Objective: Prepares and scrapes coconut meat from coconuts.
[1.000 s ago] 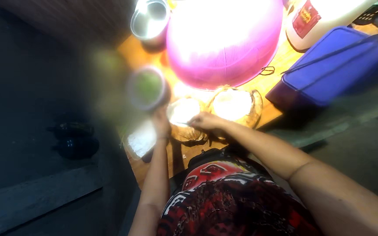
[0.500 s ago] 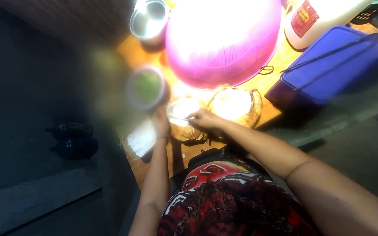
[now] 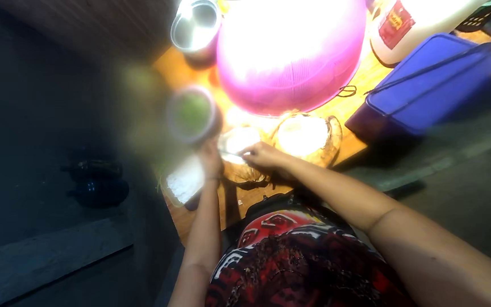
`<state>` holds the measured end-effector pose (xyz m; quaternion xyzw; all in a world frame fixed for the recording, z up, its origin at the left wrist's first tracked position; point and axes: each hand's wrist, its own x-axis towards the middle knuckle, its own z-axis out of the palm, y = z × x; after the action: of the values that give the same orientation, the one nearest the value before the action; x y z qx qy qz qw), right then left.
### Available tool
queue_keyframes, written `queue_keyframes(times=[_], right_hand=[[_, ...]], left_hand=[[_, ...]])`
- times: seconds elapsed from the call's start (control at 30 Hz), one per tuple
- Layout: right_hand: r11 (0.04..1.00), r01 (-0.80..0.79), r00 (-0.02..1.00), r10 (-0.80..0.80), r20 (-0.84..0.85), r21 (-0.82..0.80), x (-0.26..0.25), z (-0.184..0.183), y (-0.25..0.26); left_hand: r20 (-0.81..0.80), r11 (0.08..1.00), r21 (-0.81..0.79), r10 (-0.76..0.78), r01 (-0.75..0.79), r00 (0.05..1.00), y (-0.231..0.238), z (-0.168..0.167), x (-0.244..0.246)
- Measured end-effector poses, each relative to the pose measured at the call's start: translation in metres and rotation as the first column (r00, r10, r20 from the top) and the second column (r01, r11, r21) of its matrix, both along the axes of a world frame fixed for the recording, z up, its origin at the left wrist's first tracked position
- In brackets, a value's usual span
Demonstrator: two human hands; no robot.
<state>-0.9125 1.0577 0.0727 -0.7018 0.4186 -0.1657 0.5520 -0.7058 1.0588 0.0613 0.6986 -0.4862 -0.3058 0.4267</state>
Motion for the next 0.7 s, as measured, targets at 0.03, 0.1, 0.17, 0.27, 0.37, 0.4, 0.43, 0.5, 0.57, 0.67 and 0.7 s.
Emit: queue_keyframes(times=[0.03, 0.1, 0.17, 0.27, 0.37, 0.4, 0.43, 0.5, 0.57, 0.67, 0.7], right_hand=[[0.999, -0.032, 0.999, 0.032, -0.020, -0.001, -0.004, -0.002, 0.001], [0.996, -0.085, 0.995, 0.085, -0.052, -0.007, -0.016, -0.003, -0.001], [0.997, -0.072, 0.996, 0.070, -0.063, -0.022, -0.020, -0.004, -0.005], [1.000, 0.024, 0.999, -0.024, -0.027, 0.005, -0.004, 0.000, -0.003], [0.999, -0.006, 1.000, 0.007, -0.020, 0.033, 0.003, 0.012, 0.004], [0.999, -0.034, 0.999, 0.035, -0.033, 0.028, -0.001, 0.011, 0.006], [0.998, -0.063, 0.997, 0.063, -0.048, 0.012, -0.007, 0.007, 0.006], [0.996, -0.085, 0.993, 0.083, -0.086, -0.021, -0.018, -0.003, 0.000], [0.999, -0.033, 0.995, 0.031, -0.096, -0.019, -0.018, 0.000, -0.005], [0.991, 0.104, 0.995, -0.103, -0.016, 0.082, 0.003, 0.010, -0.002], [0.988, 0.105, 0.994, -0.107, 0.004, 0.116, 0.010, 0.012, 0.000]], left_hand=[[-0.008, 1.000, 0.005, 0.001, -0.001, 1.000, 0.000, -0.001, 0.000], [0.008, 1.000, 0.007, -0.007, 0.007, 1.000, -0.001, -0.002, 0.001], [0.029, 1.000, 0.014, -0.008, 0.007, 1.000, -0.002, -0.003, 0.002], [0.044, 1.000, 0.020, -0.012, 0.011, 0.999, -0.002, -0.002, 0.002], [0.049, 1.000, 0.004, -0.014, 0.014, 0.999, -0.002, 0.000, 0.002], [0.046, 1.000, -0.001, -0.015, 0.015, 0.999, -0.001, -0.001, 0.001], [0.046, 1.000, -0.004, -0.015, 0.015, 0.999, -0.001, -0.001, 0.001], [0.053, 1.000, 0.009, -0.016, 0.016, 0.998, -0.002, -0.001, 0.002], [0.057, 1.000, 0.018, -0.011, 0.010, 0.998, -0.003, -0.001, 0.001], [0.035, 1.000, -0.005, -0.008, 0.008, 0.999, -0.003, -0.004, 0.002], [0.025, 1.000, -0.009, -0.009, 0.010, 1.000, -0.003, -0.004, 0.002]])
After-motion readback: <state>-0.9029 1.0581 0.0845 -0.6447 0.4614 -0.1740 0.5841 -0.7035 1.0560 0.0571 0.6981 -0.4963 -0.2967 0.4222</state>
